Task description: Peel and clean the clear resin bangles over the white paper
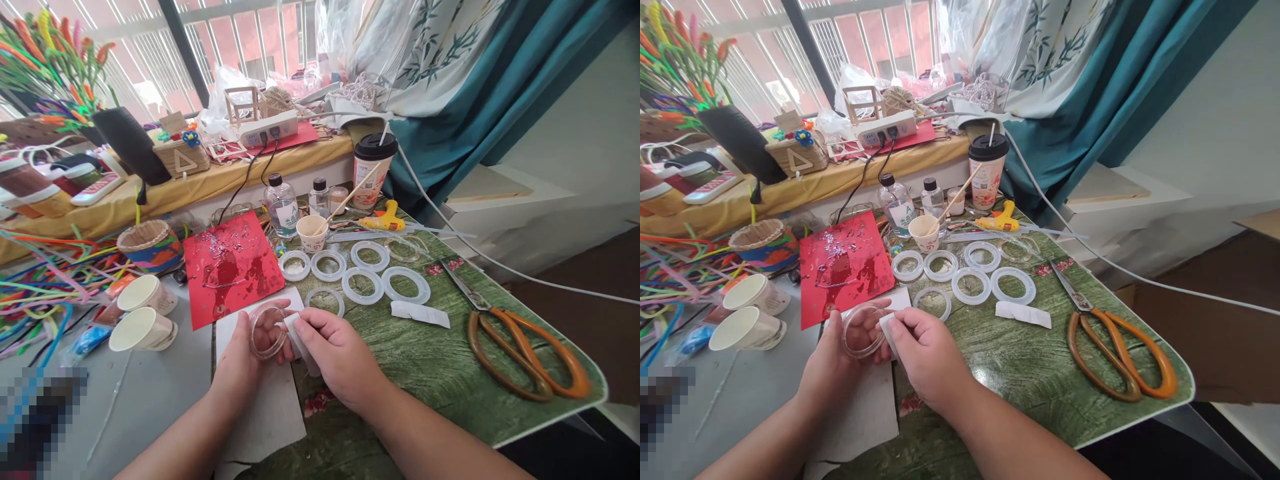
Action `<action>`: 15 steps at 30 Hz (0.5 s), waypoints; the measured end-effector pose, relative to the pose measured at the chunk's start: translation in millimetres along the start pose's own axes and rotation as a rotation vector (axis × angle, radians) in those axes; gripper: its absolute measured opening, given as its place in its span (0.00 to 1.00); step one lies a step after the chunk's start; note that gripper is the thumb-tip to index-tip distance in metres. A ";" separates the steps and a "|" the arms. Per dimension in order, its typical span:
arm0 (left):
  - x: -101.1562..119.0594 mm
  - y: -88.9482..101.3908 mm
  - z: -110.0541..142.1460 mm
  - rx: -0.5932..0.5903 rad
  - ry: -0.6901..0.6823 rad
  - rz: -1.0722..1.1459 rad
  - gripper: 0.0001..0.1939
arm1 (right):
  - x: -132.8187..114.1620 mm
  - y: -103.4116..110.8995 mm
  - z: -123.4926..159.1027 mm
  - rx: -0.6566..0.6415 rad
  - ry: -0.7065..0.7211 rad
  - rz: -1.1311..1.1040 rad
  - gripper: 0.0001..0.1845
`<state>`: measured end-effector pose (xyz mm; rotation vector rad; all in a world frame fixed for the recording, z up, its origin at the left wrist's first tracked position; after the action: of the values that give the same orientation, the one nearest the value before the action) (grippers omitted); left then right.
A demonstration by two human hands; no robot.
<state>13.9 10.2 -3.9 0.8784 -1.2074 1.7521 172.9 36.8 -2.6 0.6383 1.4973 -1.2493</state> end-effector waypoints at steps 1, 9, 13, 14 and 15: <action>0.7 -0.6 -0.2 -0.005 0.009 0.032 0.34 | 1.1 0.0 0.2 -0.002 -0.011 -0.009 0.21; 5.2 -4.8 0.4 0.062 0.042 0.170 0.19 | 1.6 2.2 -2.5 0.052 -0.034 0.025 0.19; 6.2 -4.2 -1.4 0.143 0.028 0.203 0.19 | 2.5 3.1 -2.9 0.121 -0.073 0.029 0.20; 6.8 -4.3 -1.7 0.157 0.038 0.215 0.19 | 2.1 2.7 -2.4 0.125 -0.072 0.014 0.20; 7.6 -4.6 -1.9 0.168 0.052 0.226 0.19 | 1.1 2.1 -1.8 0.121 -0.067 -0.011 0.19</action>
<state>14.6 14.7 3.9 0.8119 -1.1752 2.0698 173.7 38.9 -4.6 0.6614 1.3797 -1.3641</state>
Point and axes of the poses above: each hand's wrist, its own z-axis away from the middle knuckle, its own y-axis out of the back of the hand, x = y × z, the point moved 1 cm from there along -z, towards the middle knuckle, and after that the axes turned 9 degrees about x, right-handed, at the moved point
